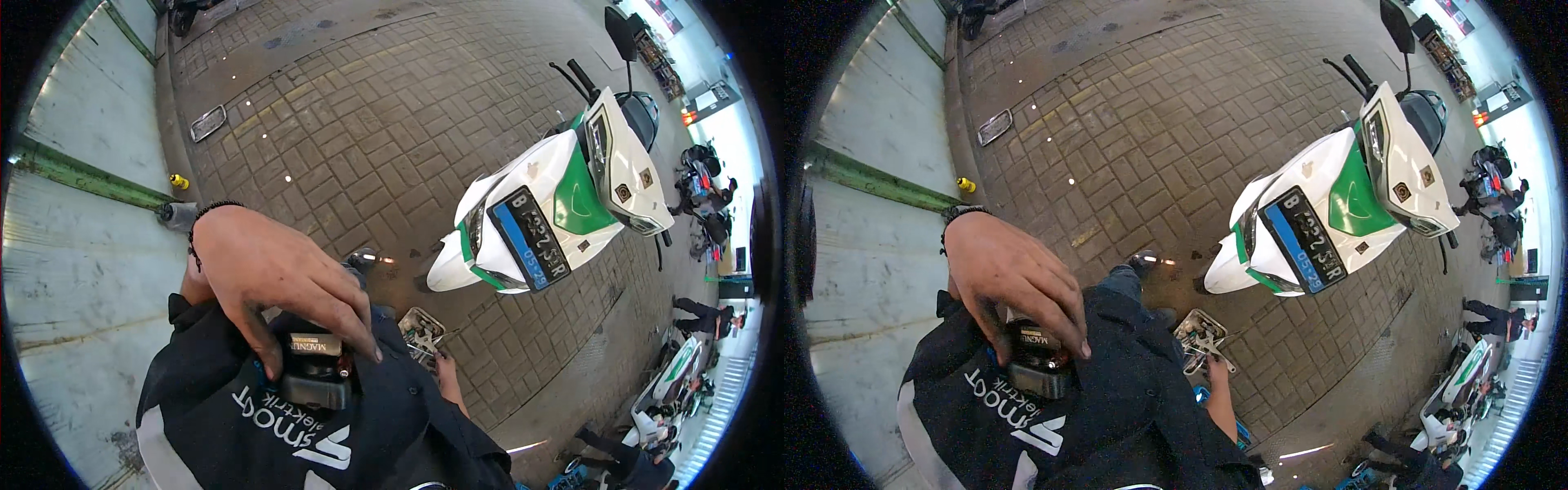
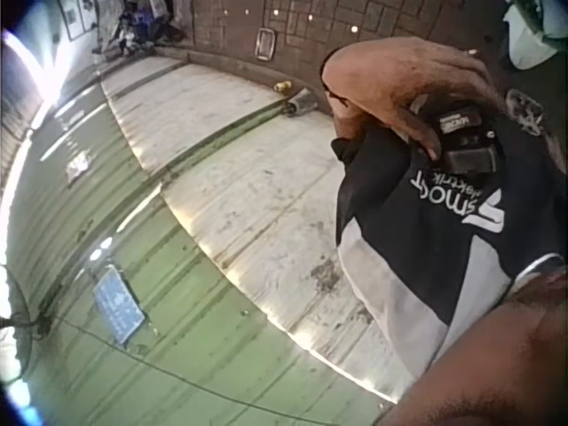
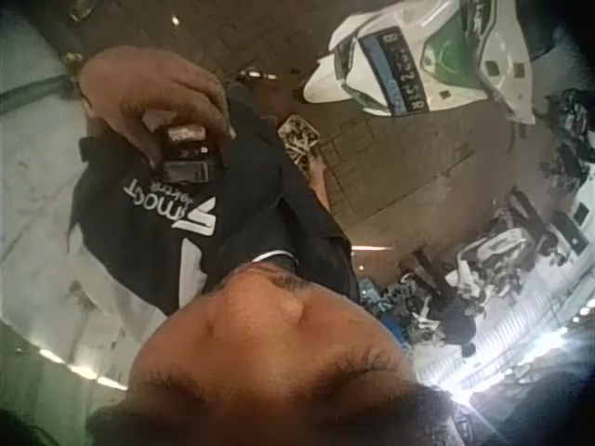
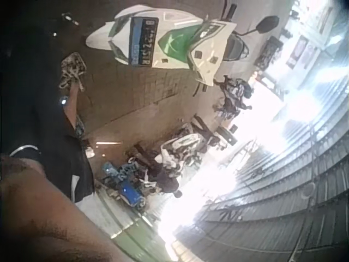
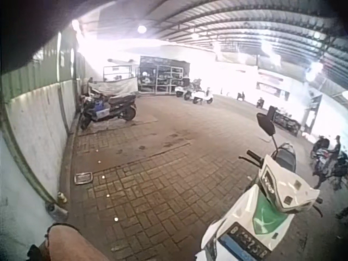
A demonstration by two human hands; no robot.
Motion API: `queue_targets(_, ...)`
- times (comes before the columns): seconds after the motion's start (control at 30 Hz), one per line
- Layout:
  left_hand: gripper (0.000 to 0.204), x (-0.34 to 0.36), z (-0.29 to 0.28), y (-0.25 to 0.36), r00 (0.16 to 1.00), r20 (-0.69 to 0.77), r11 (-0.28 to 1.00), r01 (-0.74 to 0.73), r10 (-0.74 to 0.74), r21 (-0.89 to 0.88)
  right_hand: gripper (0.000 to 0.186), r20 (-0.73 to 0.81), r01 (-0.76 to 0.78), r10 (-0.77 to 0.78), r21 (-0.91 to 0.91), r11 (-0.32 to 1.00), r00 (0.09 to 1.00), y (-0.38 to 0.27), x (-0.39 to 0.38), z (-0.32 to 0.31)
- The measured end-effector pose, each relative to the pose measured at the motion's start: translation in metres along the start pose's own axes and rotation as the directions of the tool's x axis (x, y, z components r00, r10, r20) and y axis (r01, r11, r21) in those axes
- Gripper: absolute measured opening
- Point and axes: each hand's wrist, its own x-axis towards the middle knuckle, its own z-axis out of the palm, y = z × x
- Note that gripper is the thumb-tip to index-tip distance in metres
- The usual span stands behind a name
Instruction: The person checks a scooter by rotating the front wheel, then writes on a form while resting it on the seat.
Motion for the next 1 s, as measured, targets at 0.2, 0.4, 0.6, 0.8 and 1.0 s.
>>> queue_targets(0.2, 0.061, 0.0, -0.004, -0.002, 0.995, 0.094, 0.995, 0.006, -0.015, 0.104, 0.041, -0.085, 0.218, -0.216, 0.013, 0.976, 0.973, 0.006, 0.051, -0.005)
queue_targets(0.4, 0.029, 0.01, -0.026, -0.008, 0.983, 0.133, 0.982, -0.141, 0.124, 0.127, 0.042, -0.18, 0.264, -0.287, -0.141, 0.954, 0.941, -0.09, 0.025, -0.01)
queue_targets(0.6, 0.018, 0.011, -0.054, -0.011, 0.96, 0.224, 0.979, -0.19, 0.17, 0.071, 0.063, -0.133, 0.227, -0.246, -0.145, 0.963, 0.96, -0.148, -0.021, -0.011)
queue_targets(0.8, 0.02, 0.03, -0.07, -0.04, 0.866, 0.031, 0.842, -0.475, 0.498, -0.255, 0.061, -0.317, 0.063, -0.079, -0.061, 0.996, 0.945, -0.06, -0.017, -0.028)
queue_targets(1.0, 0.03, 0.082, -0.111, -0.075, 0.821, -0.44, 0.592, -0.569, 0.365, -0.571, 0.06, -0.513, 0.123, -0.063, 0.082, 0.989, 0.856, -0.07, -0.059, -0.052)
